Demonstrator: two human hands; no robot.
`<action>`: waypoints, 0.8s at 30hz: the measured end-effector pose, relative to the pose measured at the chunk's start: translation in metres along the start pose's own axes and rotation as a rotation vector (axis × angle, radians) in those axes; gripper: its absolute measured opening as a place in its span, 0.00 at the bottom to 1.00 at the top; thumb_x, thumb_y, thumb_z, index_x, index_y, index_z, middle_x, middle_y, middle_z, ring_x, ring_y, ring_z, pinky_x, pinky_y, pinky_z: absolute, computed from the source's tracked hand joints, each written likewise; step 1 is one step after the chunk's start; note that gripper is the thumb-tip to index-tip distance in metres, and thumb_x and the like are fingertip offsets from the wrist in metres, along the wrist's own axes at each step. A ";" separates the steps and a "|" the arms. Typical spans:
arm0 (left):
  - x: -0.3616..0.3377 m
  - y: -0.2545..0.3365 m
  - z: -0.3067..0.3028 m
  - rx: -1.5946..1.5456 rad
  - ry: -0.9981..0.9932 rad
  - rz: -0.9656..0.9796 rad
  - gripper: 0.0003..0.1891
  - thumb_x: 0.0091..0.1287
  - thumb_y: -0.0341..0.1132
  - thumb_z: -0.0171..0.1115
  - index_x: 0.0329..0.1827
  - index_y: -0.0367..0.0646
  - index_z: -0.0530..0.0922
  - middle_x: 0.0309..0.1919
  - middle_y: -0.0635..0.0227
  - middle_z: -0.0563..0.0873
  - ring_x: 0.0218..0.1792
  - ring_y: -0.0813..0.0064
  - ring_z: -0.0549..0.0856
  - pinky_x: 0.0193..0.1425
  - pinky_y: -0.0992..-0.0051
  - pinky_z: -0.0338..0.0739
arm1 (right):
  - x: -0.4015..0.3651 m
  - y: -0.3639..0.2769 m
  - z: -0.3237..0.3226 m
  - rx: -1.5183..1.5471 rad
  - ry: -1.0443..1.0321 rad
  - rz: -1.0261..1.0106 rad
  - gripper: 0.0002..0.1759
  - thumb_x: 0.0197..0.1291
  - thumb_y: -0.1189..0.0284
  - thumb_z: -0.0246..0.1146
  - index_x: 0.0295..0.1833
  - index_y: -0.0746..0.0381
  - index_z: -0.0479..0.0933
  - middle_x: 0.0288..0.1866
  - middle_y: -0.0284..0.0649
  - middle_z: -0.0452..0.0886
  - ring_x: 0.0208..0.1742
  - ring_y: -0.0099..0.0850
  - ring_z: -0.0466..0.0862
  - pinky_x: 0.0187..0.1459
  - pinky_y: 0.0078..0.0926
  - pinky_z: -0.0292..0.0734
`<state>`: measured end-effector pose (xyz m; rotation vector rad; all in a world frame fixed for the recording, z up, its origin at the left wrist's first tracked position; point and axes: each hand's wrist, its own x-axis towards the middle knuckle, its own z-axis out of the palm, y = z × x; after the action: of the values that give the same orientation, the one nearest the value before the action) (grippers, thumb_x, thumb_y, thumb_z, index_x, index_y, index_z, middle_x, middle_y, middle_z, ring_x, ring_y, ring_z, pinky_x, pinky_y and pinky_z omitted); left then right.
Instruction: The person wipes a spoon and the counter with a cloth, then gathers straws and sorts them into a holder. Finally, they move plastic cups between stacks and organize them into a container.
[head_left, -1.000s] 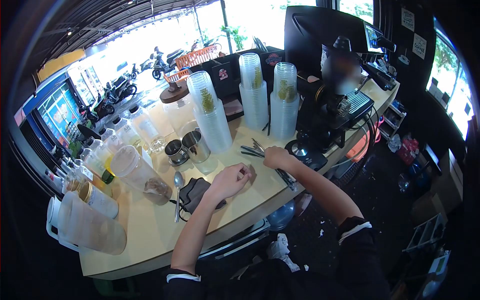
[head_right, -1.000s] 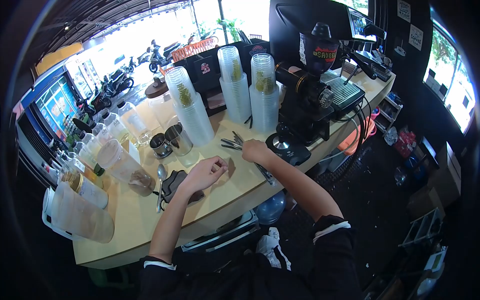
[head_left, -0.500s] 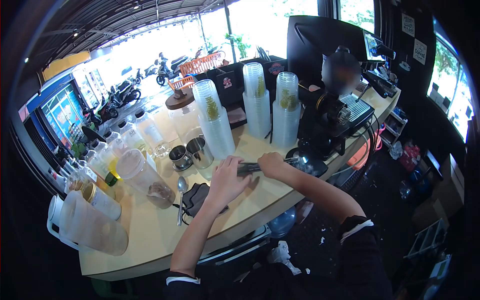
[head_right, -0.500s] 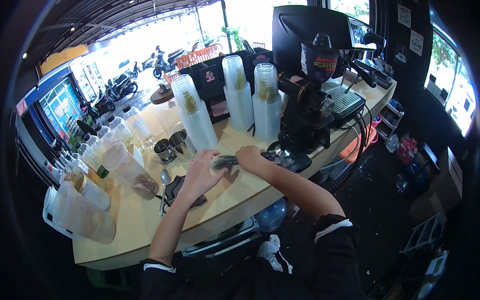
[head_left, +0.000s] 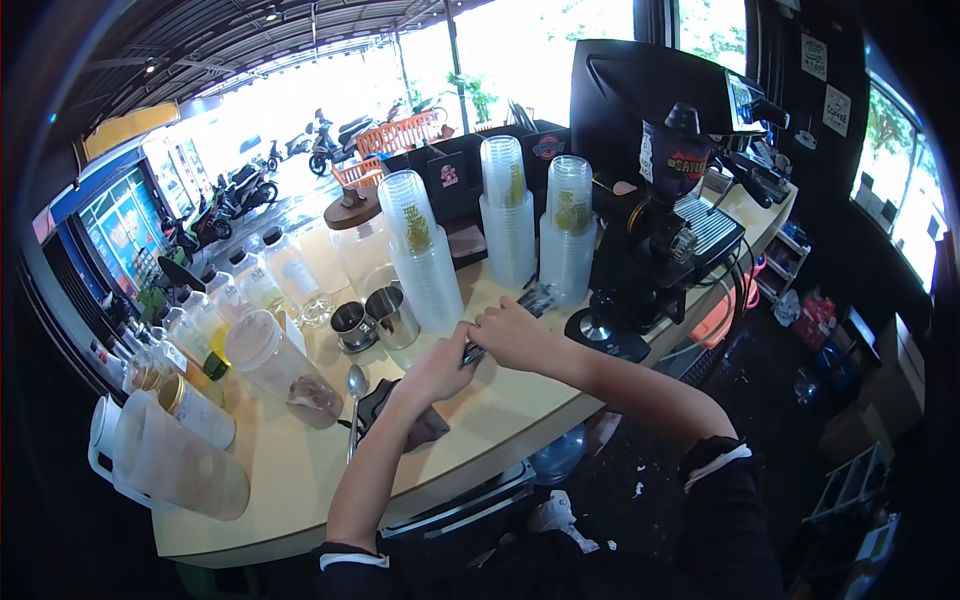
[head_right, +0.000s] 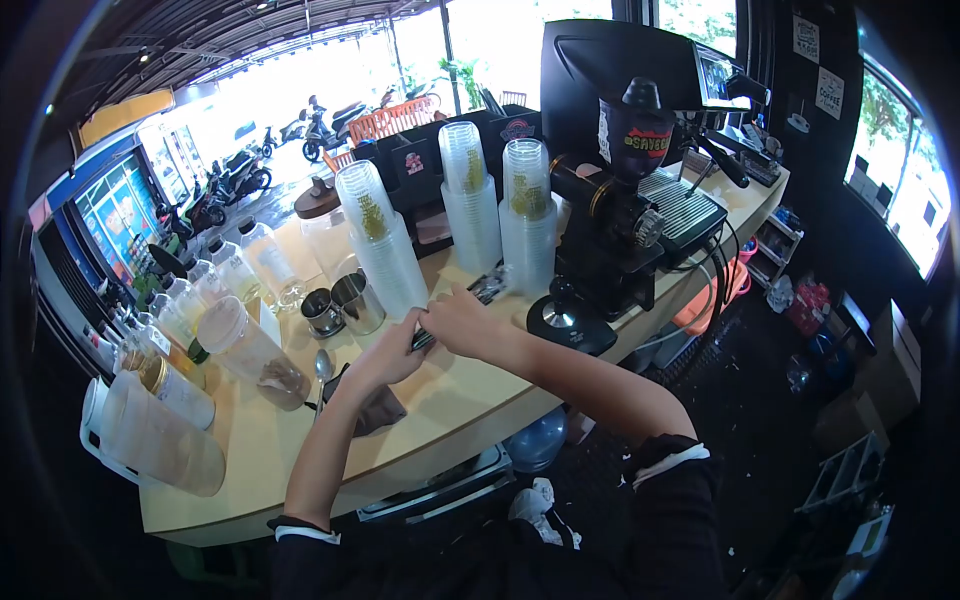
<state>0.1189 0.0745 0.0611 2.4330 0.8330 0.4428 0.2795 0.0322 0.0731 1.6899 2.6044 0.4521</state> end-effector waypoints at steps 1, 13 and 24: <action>-0.004 -0.005 -0.004 0.061 0.012 -0.048 0.15 0.60 0.34 0.56 0.48 0.36 0.69 0.34 0.42 0.80 0.40 0.44 0.79 0.43 0.54 0.72 | -0.002 0.004 -0.001 0.012 0.173 -0.044 0.13 0.45 0.73 0.64 0.39 0.63 0.76 0.40 0.45 0.79 0.43 0.39 0.81 0.47 0.39 0.73; -0.049 -0.022 -0.023 0.109 0.264 -0.237 0.15 0.63 0.38 0.52 0.48 0.37 0.71 0.30 0.44 0.80 0.37 0.45 0.80 0.42 0.54 0.72 | 0.026 0.051 0.078 0.352 0.096 0.661 0.24 0.60 0.59 0.56 0.52 0.69 0.69 0.56 0.55 0.66 0.59 0.53 0.68 0.54 0.41 0.71; -0.059 -0.022 -0.018 0.057 0.301 -0.239 0.15 0.63 0.39 0.53 0.47 0.39 0.70 0.26 0.47 0.81 0.33 0.46 0.81 0.38 0.54 0.73 | 0.061 0.063 0.128 -0.080 -0.035 0.790 0.29 0.60 0.54 0.55 0.57 0.66 0.69 0.60 0.52 0.62 0.56 0.45 0.70 0.54 0.38 0.70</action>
<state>0.0563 0.0580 0.0550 2.3100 1.2626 0.7110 0.3305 0.1409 -0.0248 2.6012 1.7570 0.4994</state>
